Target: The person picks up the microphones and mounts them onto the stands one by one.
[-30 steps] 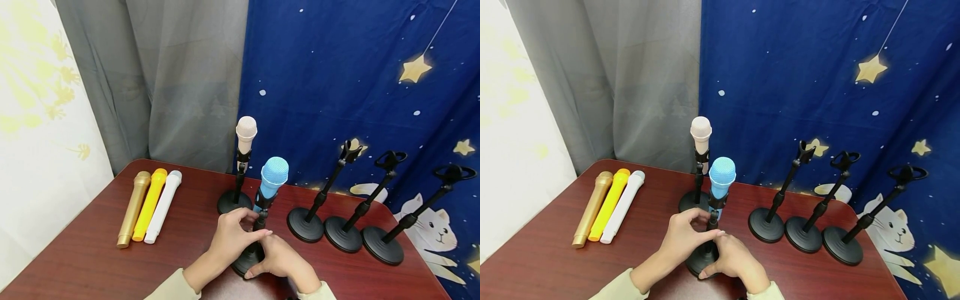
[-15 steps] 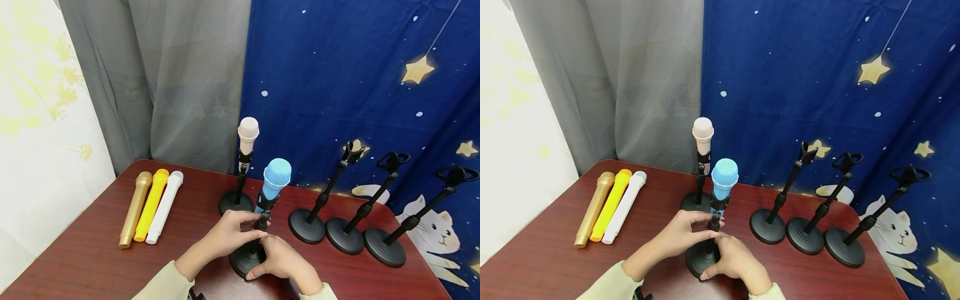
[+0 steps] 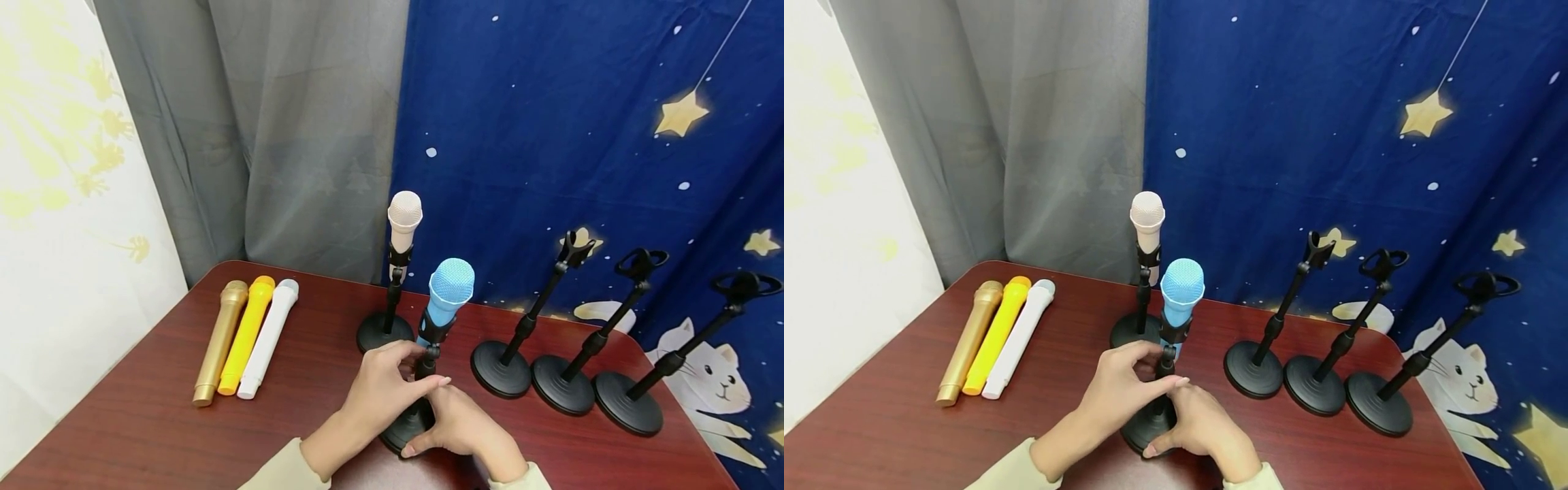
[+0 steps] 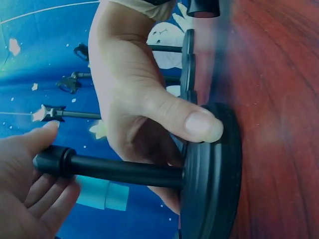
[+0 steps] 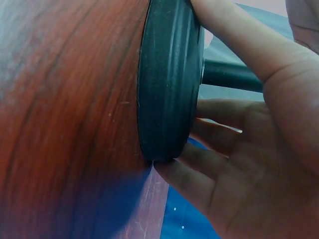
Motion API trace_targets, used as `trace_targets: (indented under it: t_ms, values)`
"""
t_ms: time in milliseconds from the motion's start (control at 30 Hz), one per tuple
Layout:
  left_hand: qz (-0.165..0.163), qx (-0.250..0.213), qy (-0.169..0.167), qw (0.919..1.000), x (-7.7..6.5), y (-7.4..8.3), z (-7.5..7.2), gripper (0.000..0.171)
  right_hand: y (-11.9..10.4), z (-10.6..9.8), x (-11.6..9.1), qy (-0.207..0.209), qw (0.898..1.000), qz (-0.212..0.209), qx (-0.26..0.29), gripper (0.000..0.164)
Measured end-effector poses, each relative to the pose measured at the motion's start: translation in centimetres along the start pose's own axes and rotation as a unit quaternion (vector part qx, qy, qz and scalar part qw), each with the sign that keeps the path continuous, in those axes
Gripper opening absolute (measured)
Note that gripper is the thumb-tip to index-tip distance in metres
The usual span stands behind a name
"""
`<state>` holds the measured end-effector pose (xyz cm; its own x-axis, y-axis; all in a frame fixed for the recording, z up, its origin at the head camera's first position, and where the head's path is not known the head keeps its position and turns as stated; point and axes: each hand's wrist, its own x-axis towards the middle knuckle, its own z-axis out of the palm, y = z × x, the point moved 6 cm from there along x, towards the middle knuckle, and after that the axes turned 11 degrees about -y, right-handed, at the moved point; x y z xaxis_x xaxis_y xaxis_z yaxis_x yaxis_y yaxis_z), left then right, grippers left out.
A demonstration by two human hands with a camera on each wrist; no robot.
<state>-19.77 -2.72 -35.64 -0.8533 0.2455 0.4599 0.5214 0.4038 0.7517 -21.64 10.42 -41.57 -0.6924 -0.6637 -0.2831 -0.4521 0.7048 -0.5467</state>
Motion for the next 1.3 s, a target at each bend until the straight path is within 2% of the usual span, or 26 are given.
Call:
trace_targets:
  t_ms: [100, 233, 467, 600, 800, 1000, 1300]
  values:
    - [0.002, 0.047, 0.036, 0.9982, -0.3, 0.6, -0.1, 0.033, 0.1, 0.0, 0.0, 0.003, 1.0, 0.0, -0.006, 0.097]
    - [0.008, 0.09, 0.053, 0.9945, -0.6, 1.1, 0.0, 0.033, 0.1, 0.0, 0.0, 0.007, 1.0, -0.003, -0.011, 0.095]
    - [-0.003, 0.091, 0.046, 0.9948, -0.5, 0.9, 0.3, 0.042, -0.1, 0.0, 0.1, 0.005, 1.0, -0.001, -0.001, 0.092]
    - [-0.011, 0.079, 0.038, 0.996, -0.3, 0.7, 0.3, 0.035, 0.0, 0.0, 0.1, 0.002, 1.0, 0.012, -0.005, 0.094]
    - [-0.018, 0.037, -0.004, 0.9991, 0.0, 0.4, 0.0, 0.028, 0.0, 0.0, 0.1, -0.003, 1.0, 0.017, -0.004, 0.099]
    - [-0.023, -0.01, -0.048, 0.9985, 0.4, -0.2, -0.2, 0.028, 0.0, 0.0, 0.0, -0.007, 1.0, 0.014, -0.001, 0.099]
    - [-0.035, -0.106, -0.122, 0.9862, 1.2, -1.4, -0.1, 0.029, 0.0, 0.0, 0.2, -0.012, 1.0, 0.02, -0.02, 0.095]
